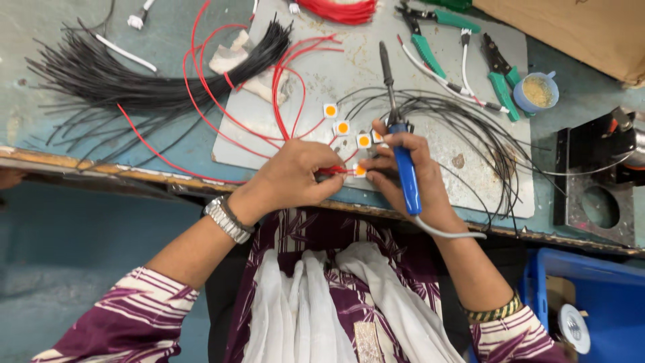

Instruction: The person solders red and black wires to small square LED modules on a workbench. They strip wire ends with pliers, apply flux, and use a soldering iron to attach wires to the LED contacts, repeating the process for multiple units.

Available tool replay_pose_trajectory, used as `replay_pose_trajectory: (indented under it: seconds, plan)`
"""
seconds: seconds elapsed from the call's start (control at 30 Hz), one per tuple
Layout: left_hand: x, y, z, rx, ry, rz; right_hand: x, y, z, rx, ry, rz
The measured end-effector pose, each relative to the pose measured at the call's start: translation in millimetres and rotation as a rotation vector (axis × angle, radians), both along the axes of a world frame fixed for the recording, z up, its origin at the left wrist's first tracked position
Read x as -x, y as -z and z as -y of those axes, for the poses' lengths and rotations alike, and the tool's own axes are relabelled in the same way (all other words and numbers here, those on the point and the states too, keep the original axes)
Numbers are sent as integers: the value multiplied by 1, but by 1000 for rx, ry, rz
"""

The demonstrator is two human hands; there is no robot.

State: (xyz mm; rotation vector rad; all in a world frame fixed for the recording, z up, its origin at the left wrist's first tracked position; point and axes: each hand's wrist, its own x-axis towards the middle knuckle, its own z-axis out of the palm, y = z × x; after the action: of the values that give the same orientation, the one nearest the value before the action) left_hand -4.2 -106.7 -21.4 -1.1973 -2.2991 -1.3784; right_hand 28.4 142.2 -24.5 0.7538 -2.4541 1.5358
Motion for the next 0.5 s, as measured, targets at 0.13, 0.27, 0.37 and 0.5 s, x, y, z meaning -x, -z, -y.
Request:
replay_pose_trajectory:
  seconds: [0.13,0.27,0.37,0.5]
  plan:
    - [3,-8,-1,35,1,43,-1,-9,3,-104,23,-158]
    - [2,-14,-1,38,26,70,-2,-15,4,-127,39,-97]
    - [1,-14,-3,76,27,53,-1,-16,2,-126,16,-140]
    - [1,-15,-5,110,41,-46,0,-14,2,-84,12,-100]
